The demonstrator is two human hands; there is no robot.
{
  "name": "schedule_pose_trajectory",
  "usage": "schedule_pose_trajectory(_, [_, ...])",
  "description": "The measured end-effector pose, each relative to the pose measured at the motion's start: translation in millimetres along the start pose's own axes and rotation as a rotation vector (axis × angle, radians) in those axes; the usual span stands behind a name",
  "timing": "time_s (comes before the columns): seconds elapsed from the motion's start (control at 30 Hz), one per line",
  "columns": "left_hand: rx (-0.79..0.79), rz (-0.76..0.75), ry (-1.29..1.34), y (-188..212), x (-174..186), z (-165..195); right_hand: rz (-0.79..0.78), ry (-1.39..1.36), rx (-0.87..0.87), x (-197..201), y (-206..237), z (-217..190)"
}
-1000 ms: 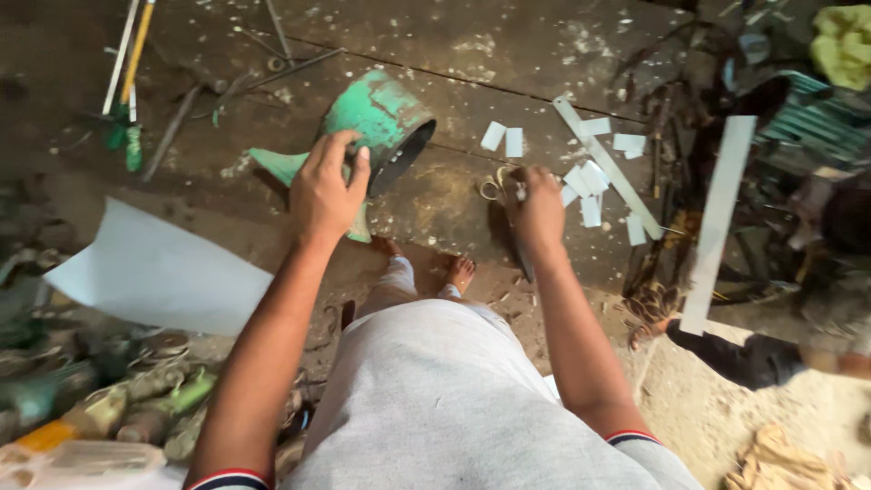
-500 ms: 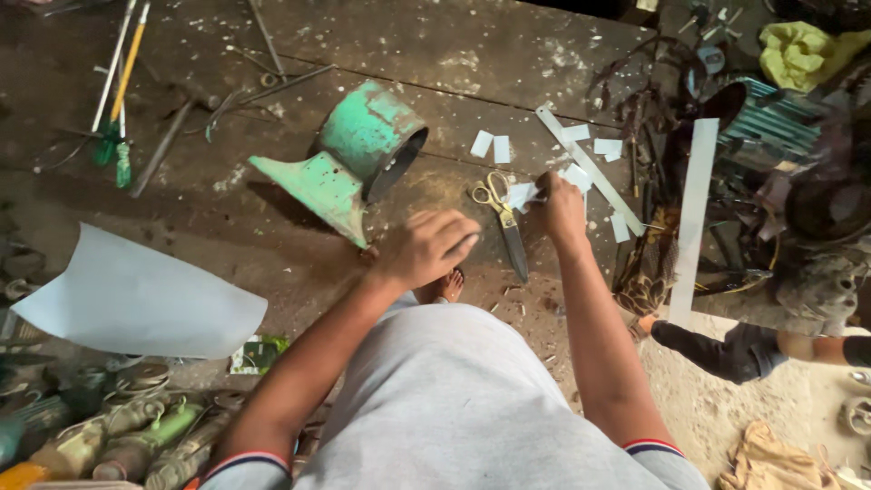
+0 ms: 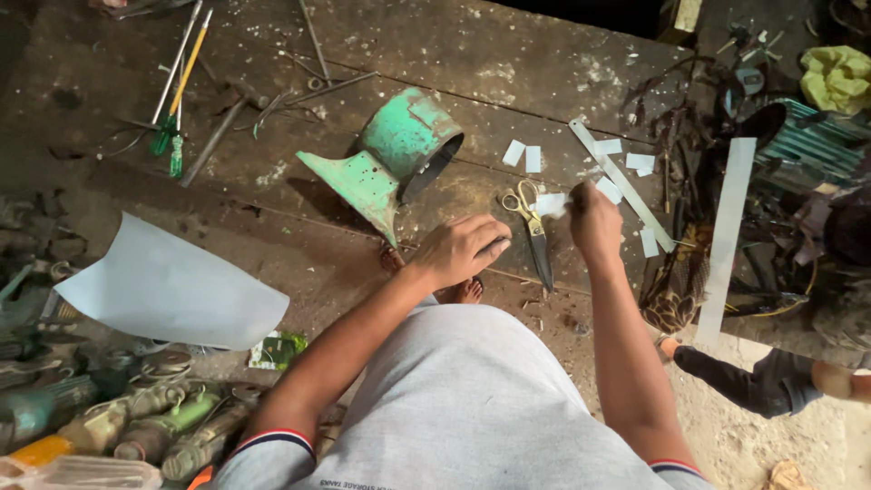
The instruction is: The person cuts small white rectangular pieces from a strip using scissors and inserts them one by one into slots on the inner surface of a green cylindrical metal housing. The person repeatedly picks up pieces, cuts them, and places them inside the housing.
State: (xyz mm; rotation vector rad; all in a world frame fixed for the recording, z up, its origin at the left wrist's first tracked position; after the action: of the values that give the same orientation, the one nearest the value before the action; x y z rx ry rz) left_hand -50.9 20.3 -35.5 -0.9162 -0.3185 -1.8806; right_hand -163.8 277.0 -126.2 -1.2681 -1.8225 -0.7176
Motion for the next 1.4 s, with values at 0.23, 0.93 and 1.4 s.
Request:
schedule_pose_trajectory(0.23, [0.044, 0.14, 0.175, -11.0, 8.0, 15.5, -0.093, -0.41, 0.21, 42.7, 59.4, -106.4])
schedule_pose_trajectory(0.93, [-0.023, 0.025, 0.452, -16.3, -3.5, 62.8, 0.117, -0.226, 0.225, 96.9, 136.2, -144.8])
schedule_pose_trajectory(1.4, [0.039, 0.027, 0.746, -10.1, 10.6, 55.2, 0.213, -0.299, 0.159, 91.5, 127.0, -159.5])
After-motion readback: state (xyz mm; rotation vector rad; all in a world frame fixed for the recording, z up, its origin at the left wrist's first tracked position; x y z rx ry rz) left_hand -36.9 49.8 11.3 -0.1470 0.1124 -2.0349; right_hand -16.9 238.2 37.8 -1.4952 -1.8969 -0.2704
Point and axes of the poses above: each hand's wrist, its own y-axis away from the middle knuckle, its own x-axis out of the back of the hand, z = x × y, the point moved 1 cm from there along -y, towards the middle knuckle, and after that the axes turned 15 degrees about -z, right-handed, at the moved point
